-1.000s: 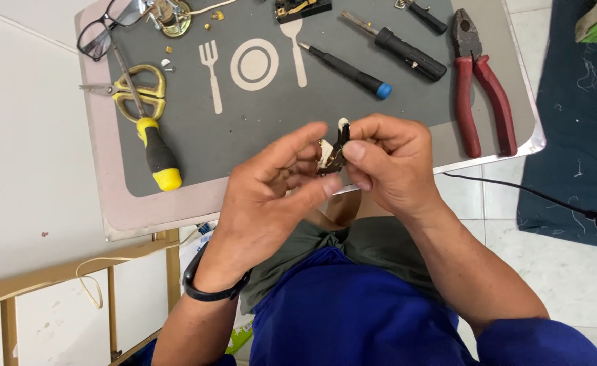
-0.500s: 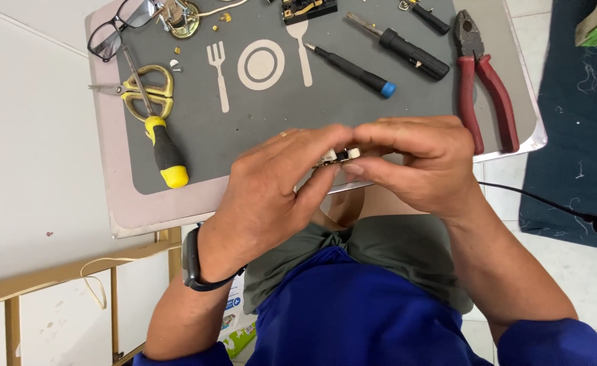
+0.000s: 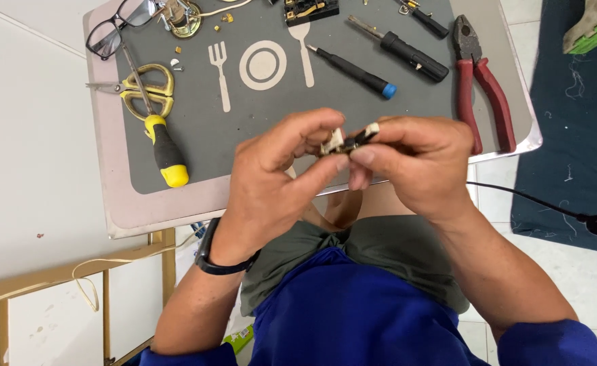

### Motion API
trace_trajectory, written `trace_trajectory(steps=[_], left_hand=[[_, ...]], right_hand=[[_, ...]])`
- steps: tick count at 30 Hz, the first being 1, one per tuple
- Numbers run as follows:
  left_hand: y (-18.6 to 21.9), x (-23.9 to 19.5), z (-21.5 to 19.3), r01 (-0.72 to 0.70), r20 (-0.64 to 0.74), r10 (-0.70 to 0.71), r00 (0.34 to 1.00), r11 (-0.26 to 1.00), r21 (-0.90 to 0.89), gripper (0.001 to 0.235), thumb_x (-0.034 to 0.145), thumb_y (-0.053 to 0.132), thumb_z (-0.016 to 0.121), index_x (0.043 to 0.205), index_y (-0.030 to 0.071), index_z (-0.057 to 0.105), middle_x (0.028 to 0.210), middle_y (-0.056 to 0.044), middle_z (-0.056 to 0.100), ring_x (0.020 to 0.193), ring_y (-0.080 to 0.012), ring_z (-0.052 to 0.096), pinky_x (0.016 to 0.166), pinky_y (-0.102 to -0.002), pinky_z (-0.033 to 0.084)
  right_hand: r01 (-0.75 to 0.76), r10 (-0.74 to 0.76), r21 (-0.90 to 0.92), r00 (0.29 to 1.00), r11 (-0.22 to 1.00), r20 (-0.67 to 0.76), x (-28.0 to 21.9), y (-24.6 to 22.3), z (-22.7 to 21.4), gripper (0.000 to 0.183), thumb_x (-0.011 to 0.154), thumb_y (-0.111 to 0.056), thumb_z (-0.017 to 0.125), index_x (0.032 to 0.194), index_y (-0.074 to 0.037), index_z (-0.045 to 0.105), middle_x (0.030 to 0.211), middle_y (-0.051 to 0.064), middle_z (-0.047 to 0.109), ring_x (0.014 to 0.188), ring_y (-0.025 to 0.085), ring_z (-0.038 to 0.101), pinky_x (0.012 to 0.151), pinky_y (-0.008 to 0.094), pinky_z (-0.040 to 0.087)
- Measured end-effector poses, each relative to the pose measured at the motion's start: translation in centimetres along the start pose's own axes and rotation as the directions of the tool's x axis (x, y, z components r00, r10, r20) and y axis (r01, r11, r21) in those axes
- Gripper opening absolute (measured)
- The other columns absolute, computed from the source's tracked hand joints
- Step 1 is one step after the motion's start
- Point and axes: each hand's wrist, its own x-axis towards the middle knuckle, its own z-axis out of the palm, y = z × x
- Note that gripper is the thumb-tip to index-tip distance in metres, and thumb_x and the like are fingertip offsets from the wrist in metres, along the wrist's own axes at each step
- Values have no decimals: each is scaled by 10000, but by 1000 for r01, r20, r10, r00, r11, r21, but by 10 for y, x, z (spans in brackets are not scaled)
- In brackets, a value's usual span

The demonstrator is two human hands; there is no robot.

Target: The person assembles small electrical components on a workbench. They use pliers to bend a metal piece and then attach it to a white plastic housing, followed by fitting a black plastic part onto the assembly.

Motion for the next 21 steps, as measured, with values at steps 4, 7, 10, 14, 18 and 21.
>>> trace_trajectory(steps=[4,7,10,14,18,21], left_hand=[[-11,3,10,154,-58,-175,983,953,-261,432,854,6,733,1254,52,579,1006,-55,680,939,-103,638,872,-235,562],[-14,4,14,184,-115,-218,969,950,-252,403,835,50,763,1208,50,611,979,-40,672,896,-67,622,836,-202,552],[-7,-2,15,-8,-216,52,975,979,202,299,885,87,722,1162,109,612,993,-32,727,926,-125,727,882,-265,597],[-11,-12,18,-66,-238,150,960,943,327,319,938,140,721,1233,149,601,1118,-17,718,985,-153,732,888,-277,556],[-12,-12,16,-90,-210,151,966,957,276,431,933,108,739,1309,162,536,1164,-20,723,1073,-140,737,987,-271,563],[-15,-12,17,-114,-207,167,964,963,242,443,928,104,750,1311,160,533,1144,-36,726,1053,-148,742,986,-271,579]], right_hand=[[-179,179,8,982,984,-65,7,-8,7,112,890,22,635,796,79,654,632,161,641,510,190,622,518,247,554],[-187,188,26,982,982,-33,9,-7,7,173,932,-39,608,824,90,649,658,172,647,518,205,624,528,255,561],[-138,138,6,990,990,-36,4,1,9,210,953,-52,576,803,84,633,676,151,627,584,196,603,580,268,561],[-64,65,42,998,997,-27,-6,11,7,266,975,-141,536,1091,82,623,815,195,638,637,275,679,630,316,603],[-41,43,24,995,999,-94,-4,-3,13,205,938,-117,587,960,82,633,771,218,636,590,278,659,602,321,606],[-101,90,-51,980,994,-179,-5,-13,19,204,936,-76,557,890,106,636,686,204,641,558,267,658,560,317,596]])
